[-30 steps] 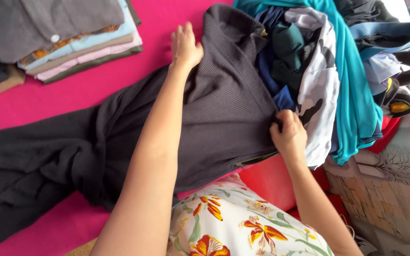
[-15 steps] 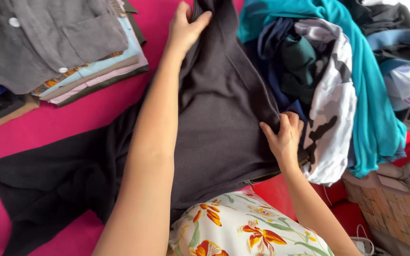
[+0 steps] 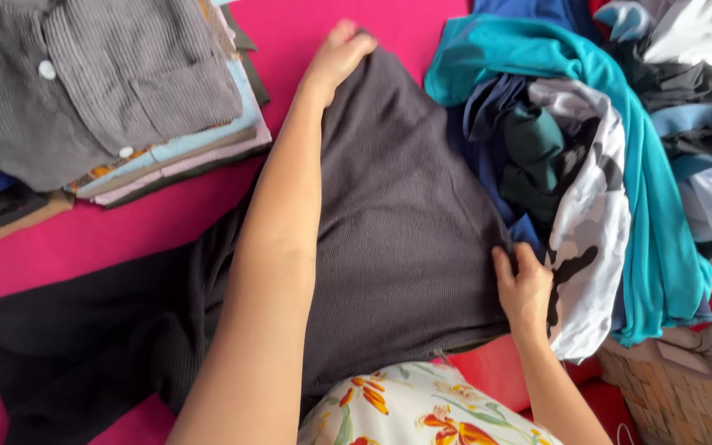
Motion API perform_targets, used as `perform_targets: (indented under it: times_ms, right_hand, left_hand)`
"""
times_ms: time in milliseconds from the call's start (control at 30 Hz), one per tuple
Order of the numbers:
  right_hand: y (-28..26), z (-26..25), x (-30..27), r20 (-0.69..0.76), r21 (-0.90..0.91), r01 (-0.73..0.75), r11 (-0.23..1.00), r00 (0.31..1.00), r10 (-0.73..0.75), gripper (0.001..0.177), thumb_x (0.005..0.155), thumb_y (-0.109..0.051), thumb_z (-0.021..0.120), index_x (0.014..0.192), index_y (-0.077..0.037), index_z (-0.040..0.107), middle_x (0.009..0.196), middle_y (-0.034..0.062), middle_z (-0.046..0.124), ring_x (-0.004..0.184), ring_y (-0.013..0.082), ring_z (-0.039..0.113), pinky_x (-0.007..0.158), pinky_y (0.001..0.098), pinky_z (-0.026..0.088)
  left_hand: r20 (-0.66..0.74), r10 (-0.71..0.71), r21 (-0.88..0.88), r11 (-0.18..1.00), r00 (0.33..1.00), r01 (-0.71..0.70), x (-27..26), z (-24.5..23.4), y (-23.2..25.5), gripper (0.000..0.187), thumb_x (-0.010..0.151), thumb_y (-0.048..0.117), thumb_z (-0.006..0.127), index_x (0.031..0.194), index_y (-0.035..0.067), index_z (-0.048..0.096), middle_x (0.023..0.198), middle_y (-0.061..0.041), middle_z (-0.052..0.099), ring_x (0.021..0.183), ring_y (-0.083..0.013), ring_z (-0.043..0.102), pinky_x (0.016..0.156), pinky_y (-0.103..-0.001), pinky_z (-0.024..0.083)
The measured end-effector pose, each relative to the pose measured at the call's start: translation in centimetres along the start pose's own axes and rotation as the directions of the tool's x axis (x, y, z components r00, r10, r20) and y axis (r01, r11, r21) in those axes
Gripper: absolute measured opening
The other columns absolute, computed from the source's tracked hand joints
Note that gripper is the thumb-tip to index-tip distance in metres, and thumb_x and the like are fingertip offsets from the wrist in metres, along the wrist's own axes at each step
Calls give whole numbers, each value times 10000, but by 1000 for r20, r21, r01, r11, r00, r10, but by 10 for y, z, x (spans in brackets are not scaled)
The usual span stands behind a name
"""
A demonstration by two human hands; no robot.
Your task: The recorder is folding several items of clothing on a flat surface.
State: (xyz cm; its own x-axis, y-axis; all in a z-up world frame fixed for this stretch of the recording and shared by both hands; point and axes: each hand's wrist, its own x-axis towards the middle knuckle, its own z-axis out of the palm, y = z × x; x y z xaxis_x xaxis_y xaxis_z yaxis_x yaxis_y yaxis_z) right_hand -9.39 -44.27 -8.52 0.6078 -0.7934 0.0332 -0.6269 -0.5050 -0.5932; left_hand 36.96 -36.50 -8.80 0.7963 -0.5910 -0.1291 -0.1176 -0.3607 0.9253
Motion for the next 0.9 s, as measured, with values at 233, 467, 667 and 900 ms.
perform_targets:
  times_ms: [233, 467, 667, 900]
  right_hand:
    - [0, 1, 3, -24, 33, 20, 999, 1000, -19, 243, 953, -243, 743, 969, -15, 663, 662, 180, 575, 490, 270, 510, 531, 373, 454]
    - [-18, 2, 16, -109, -91, 72, 993, 991, -81, 251, 905, -247, 778, 1031, -49, 689, 769, 171, 665, 653, 319, 648, 591, 392, 503]
    - [-107, 8, 86, -101, 177, 384, 906, 923, -372, 233, 912, -91, 725, 1135, -57, 668, 1137, 80, 677, 871, 203, 679, 755, 301, 548]
    - [-118, 82, 165, 283, 869, -268, 417, 959, 27, 375, 1023, -276, 589, 1364, -128, 541, 993, -41, 665, 762, 69, 668, 658, 235, 581]
  left_hand:
    - [211, 235, -245, 953, 949, -181, 23, 19, 8, 400, 963, 266, 628, 1290, 45, 690, 1243, -143, 780, 1153, -265, 734, 996, -339, 560]
    - [27, 128, 306, 943, 991, -130, 44, 15, -3, 503, 878, 190, 629, 1372, 109, 585, 1143, -146, 775, 1100, -286, 718, 966, -405, 525]
    - [-60, 215, 505, 849, 975, -156, 34, 25, -5, 407, 843, 307, 766, 1104, 26, 629, 1045, -194, 713, 1025, -382, 674, 859, -481, 522]
    - [256, 633, 397, 621, 731, -676, -100, 60, 32, 83, 812, 168, 711, 880, 122, 694, 1025, -120, 690, 959, -343, 653, 798, -480, 521]
